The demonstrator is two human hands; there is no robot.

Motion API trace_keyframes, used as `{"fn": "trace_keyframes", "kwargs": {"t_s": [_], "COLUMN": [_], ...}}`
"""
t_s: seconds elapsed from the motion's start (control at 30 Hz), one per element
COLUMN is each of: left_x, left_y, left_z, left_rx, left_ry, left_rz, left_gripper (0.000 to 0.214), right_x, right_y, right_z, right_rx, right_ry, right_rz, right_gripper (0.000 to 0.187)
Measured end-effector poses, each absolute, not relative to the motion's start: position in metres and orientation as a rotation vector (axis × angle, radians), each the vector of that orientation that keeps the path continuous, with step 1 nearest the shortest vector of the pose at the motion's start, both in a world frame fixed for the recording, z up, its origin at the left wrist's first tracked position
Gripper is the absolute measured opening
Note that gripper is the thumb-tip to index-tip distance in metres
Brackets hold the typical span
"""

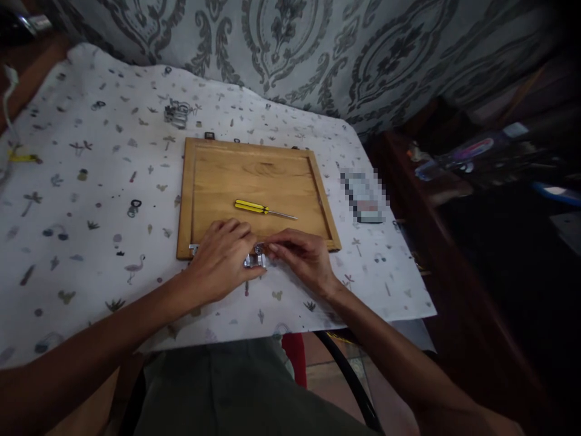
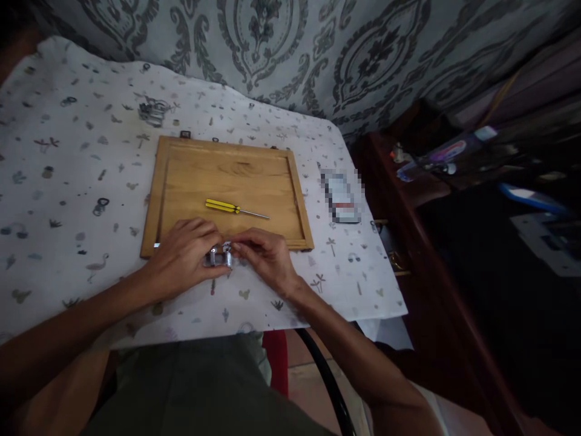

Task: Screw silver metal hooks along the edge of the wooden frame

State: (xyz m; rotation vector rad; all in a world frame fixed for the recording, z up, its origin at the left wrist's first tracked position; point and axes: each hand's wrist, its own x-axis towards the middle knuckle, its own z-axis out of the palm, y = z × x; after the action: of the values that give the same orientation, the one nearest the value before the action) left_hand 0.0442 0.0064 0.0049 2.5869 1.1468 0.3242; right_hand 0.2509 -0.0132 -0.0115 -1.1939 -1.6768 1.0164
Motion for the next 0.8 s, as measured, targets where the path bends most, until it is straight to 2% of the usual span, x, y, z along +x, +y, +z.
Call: {"fn": "trace_keyframes", "kwargs": {"t_s": [0.17, 0.8], "left_x": [0.044, 0.045], "left_y": [0.005, 0.007], "left_z": [0.003, 0.006], "left_rx": [2.586, 2.556], "left_ry": [1.140, 1.143], "left_rz": [0.374, 0.327], "left_gripper": [0.034, 0.034], "right_x": [0.248, 0.253], "right_y": [-0.018, -0.015], "right_z": [-0.020, -0.020], "right_rx": [-1.253, -1.236], "right_ry": [-1.649, -1.976], "right_rz": [0.991, 0.807], "right_gripper": [0.023, 0.013]}}
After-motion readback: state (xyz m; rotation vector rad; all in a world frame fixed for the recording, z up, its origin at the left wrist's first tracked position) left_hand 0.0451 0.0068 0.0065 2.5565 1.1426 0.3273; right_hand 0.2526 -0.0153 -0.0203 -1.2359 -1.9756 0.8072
